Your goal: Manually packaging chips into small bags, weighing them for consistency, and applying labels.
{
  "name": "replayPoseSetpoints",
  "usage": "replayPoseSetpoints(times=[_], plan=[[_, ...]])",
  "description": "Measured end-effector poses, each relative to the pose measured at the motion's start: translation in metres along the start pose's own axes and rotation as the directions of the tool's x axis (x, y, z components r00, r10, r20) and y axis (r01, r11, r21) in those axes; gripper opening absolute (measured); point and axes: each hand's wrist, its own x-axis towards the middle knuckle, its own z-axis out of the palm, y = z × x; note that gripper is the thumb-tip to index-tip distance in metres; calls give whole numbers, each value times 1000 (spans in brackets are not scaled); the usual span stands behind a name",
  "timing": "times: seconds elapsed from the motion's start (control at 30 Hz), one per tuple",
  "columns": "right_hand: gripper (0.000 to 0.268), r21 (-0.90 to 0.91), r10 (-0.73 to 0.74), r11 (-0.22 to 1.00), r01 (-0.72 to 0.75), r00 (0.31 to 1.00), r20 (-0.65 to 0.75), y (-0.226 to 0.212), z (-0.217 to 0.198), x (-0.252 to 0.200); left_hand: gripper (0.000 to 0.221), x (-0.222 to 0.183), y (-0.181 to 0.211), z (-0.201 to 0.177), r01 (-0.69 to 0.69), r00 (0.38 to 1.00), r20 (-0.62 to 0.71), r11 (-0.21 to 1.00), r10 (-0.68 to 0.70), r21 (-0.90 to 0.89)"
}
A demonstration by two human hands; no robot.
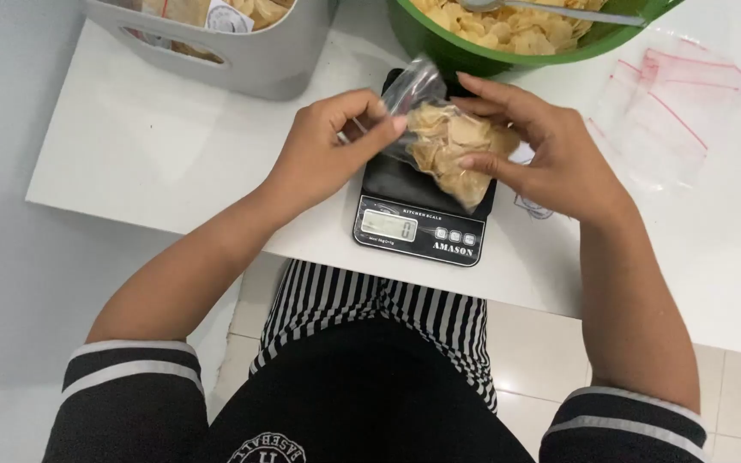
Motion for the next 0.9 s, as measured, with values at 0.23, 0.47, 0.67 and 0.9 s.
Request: replayPoseSetpoints(times=[0.23,0.47,0.67,0.9], plan=[[39,-284,-230,941,186,964,-133,36,2,-8,47,-10,-23,-10,-186,969,-37,821,244,540],[26,-414,-359,886,211,877,-320,54,7,-35,29,-22,-24,-17,-282,891,-121,744,437,605],[27,-410,-325,894,181,892,-313,48,8,-37,28,-23,-28,-17,-296,893,-80,710,444,640],[24,-416,-340,886,203,896,-287,45,11,-36,30,-24,-29,-16,-324,884,-54,692,465,645]])
